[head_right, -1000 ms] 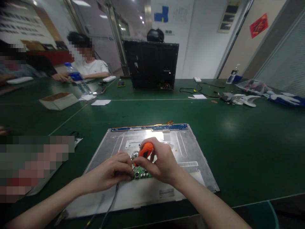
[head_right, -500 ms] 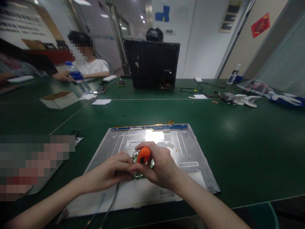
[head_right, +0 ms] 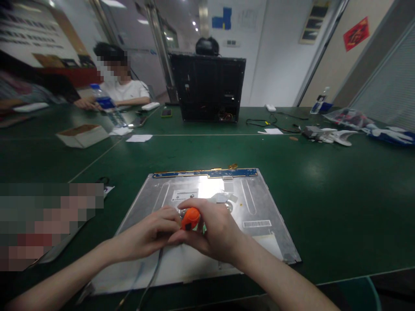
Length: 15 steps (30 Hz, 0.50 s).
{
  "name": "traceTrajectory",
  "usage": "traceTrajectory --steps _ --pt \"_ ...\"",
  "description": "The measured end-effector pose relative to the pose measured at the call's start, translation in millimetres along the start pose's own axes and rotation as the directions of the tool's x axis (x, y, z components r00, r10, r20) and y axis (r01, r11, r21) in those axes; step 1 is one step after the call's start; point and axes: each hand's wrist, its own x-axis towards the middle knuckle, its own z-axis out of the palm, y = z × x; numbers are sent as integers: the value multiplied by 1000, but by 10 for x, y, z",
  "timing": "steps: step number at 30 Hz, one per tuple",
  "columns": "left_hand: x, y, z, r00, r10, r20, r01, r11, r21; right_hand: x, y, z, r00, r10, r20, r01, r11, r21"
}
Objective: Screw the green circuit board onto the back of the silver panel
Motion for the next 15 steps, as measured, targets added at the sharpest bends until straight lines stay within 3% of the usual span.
traceTrajectory --steps 8,15 --pt "-24 -124 35 999 3 51 -3 1000 4 40 -56 15 994 -105 -7 105 993 -53" --pt "-3 -45 16 1000 6 5 -6 999 31 85 9 104 978 -192 -79 186 979 -85"
